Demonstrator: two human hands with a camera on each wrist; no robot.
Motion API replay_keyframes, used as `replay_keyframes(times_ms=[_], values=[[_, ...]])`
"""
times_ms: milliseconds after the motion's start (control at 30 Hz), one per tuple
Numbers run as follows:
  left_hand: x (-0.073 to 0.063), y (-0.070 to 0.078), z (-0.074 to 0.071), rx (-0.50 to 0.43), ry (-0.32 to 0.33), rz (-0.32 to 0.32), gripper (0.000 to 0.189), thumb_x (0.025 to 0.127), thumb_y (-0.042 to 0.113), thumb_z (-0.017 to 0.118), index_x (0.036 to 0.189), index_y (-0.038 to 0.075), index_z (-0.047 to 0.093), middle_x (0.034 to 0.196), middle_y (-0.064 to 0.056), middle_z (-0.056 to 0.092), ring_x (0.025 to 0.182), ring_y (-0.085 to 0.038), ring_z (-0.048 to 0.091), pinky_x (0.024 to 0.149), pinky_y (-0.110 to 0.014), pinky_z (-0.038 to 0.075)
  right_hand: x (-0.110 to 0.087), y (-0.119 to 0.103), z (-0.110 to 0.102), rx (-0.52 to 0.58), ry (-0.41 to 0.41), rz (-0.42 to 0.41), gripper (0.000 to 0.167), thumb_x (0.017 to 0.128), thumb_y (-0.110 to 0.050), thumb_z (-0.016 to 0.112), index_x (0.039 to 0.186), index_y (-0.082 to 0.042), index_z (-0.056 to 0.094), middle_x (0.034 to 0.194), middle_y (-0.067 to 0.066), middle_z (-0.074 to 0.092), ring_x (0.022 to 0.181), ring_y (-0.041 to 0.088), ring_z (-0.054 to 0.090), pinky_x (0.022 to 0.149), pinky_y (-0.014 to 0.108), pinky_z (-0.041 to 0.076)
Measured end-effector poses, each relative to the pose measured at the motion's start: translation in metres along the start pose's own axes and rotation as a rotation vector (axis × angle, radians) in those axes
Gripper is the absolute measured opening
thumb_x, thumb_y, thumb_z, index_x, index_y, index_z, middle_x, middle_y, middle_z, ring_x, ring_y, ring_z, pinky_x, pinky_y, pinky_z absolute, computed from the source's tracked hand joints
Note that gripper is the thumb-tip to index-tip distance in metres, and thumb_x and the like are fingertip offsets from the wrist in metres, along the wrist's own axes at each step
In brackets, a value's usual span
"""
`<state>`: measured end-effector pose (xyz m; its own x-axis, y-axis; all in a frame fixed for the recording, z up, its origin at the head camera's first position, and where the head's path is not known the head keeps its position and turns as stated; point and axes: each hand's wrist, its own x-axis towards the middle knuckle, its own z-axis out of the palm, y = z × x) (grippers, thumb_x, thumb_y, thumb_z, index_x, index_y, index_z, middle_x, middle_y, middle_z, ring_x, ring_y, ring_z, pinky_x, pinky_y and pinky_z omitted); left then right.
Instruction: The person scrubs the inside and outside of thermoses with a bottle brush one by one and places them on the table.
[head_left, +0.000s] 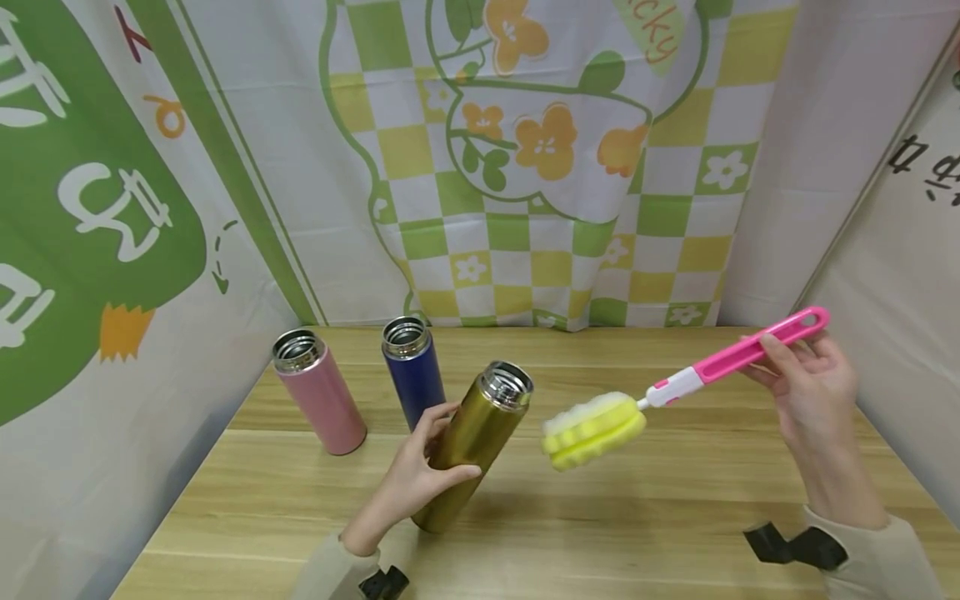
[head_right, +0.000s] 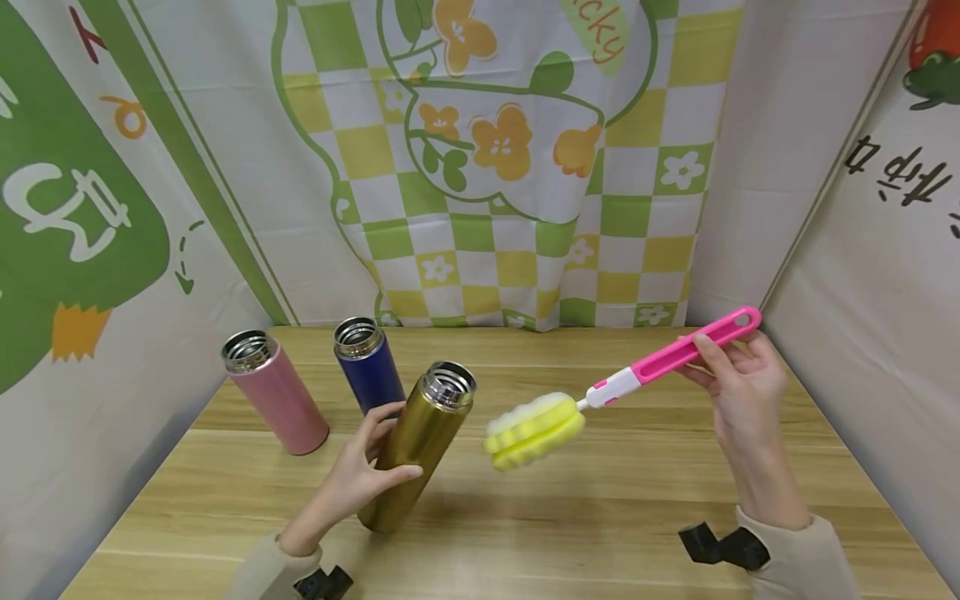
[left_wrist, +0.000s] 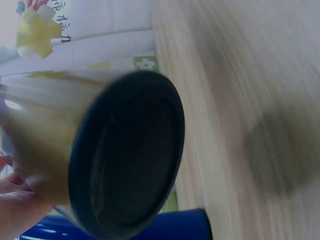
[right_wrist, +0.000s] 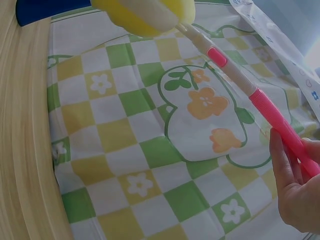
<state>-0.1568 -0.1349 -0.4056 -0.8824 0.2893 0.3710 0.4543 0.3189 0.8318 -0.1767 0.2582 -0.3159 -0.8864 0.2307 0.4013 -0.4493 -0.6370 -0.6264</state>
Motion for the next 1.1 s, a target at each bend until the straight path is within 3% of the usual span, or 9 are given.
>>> replay_keyframes(times_ms=[233, 367, 733, 933, 1100], values=[[0.002, -0.004, 0.005, -0.215, -0.081, -0.061, 0.066, 0.077, 0.003, 0.065, 0.128, 0.009, 0.024, 0.116, -0.024, 0.050, 0.096, -0.023, 0.054, 0.076, -0.032, 0.046, 0.003, 0.002, 0.000, 0.038, -0.013, 0.036, 0.017, 0.082, 0.017, 0.045, 0.096, 0.008, 0.048, 0.081, 0.021, 0.062, 0.076, 0.031, 0.064, 0.067, 0.038, 0.050], [0.003, -0.006, 0.009, -0.271, -0.102, -0.063, 0.063, 0.081, 0.003, 0.061, 0.129, 0.004, 0.019, 0.117, -0.027, 0.048, 0.097, -0.021, 0.053, 0.077, -0.030, 0.045, 0.005, 0.004, 0.003, 0.037, -0.029, 0.043, 0.020, 0.082, 0.017, 0.045, 0.100, 0.008, 0.047, 0.081, 0.021, 0.061, 0.076, 0.031, 0.064, 0.067, 0.038, 0.050], [0.011, -0.008, 0.024, -0.500, -0.077, -0.160, 0.067, 0.083, 0.008, 0.059, 0.132, 0.003, 0.015, 0.121, -0.030, 0.042, 0.100, -0.018, 0.052, 0.082, -0.032, 0.043, 0.013, 0.008, 0.021, -0.011, -0.068, 0.037, 0.034, 0.081, 0.016, 0.048, 0.112, 0.004, 0.037, 0.077, 0.019, 0.062, 0.073, 0.030, 0.065, 0.067, 0.036, 0.051], [0.012, -0.006, 0.031, -0.562, -0.058, -0.168, 0.065, 0.085, 0.007, 0.056, 0.134, 0.004, 0.014, 0.125, -0.028, 0.039, 0.105, -0.016, 0.048, 0.086, -0.034, 0.039, 0.022, 0.008, 0.030, -0.021, -0.079, 0.065, 0.038, 0.082, 0.013, 0.050, 0.115, 0.003, 0.036, 0.078, 0.019, 0.062, 0.073, 0.028, 0.064, 0.068, 0.035, 0.051], [0.013, -0.006, 0.035, -0.601, -0.043, -0.144, 0.067, 0.087, 0.006, 0.052, 0.137, 0.009, 0.008, 0.118, -0.028, 0.045, 0.099, -0.014, 0.053, 0.083, -0.035, 0.042, 0.031, 0.005, 0.036, -0.012, -0.044, 0.100, 0.043, 0.081, 0.010, 0.053, 0.118, 0.001, 0.034, 0.080, 0.019, 0.061, 0.074, 0.029, 0.064, 0.068, 0.034, 0.051]])
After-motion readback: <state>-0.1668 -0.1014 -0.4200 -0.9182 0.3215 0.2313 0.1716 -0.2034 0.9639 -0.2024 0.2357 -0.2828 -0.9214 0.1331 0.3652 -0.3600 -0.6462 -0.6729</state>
